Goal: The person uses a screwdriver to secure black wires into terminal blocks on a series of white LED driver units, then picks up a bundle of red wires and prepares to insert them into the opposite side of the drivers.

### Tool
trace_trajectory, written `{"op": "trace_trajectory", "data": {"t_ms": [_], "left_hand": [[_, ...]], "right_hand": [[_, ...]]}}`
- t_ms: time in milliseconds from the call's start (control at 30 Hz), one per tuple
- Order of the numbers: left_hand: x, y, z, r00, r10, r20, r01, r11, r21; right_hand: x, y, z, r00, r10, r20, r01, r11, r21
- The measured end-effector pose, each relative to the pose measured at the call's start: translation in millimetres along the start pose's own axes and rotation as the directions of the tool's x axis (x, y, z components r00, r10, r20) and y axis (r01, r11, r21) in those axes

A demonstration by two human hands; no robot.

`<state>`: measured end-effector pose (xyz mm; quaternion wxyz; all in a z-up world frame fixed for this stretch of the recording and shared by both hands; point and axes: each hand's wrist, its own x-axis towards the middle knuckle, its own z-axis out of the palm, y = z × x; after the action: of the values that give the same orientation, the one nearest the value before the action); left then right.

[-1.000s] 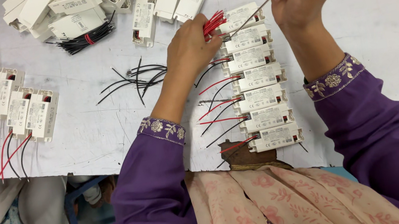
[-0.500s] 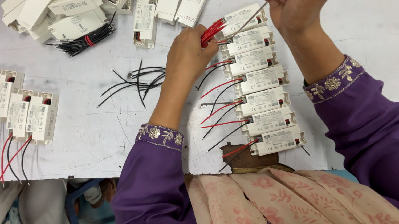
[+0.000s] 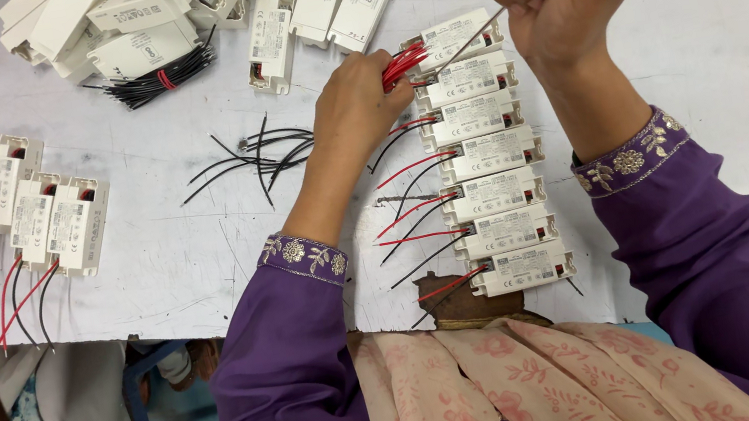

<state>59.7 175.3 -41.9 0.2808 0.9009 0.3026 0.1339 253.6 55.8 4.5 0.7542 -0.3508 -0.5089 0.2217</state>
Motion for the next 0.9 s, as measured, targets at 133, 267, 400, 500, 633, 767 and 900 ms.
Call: {"op": "trace_trajectory", "data": {"t_ms": [133,267,400,500,633,767,900], "left_hand": [[1,-1,2,1.0,0.02,-0.012,-0.02,1.0,0.005],[1,-2,3,1.0,0.023,-0.012,-0.023,0.999,0.024],[1,-4,5,0.999,0.039,-0.025,-0.038,0.999,0.038],[3,-4,6,0.999,0.044,-0.019,-0.043,0.998,0.046],[7,-5,8,0.998,0.066,-0.021,-0.064,0.995,0.078],[7,-6,11,0.997,0.074,-0.02,-0.072,0.994,0.088],[7,-6,11,0.997,0.077,-0.014,-0.075,0.991,0.107]], "right_hand": [[2,0,1,1.0,-0.003,0.012,0.004,1.0,-0.022],[3,-1,2,1.0,-0.009,0.012,0.009,0.999,-0.038],[3,3,0,1.0,0.018,0.019,-0.018,1.0,-0.024],[3,6,-1,0.997,0.08,0.01,-0.08,0.995,0.051],[6,6,3,0.997,0.069,0.031,-0.07,0.997,0.03],[6,4,9,0.997,0.058,0.043,-0.058,0.998,0.009],[6,1,15,0.997,0.055,0.058,-0.055,0.998,0.013]]}}
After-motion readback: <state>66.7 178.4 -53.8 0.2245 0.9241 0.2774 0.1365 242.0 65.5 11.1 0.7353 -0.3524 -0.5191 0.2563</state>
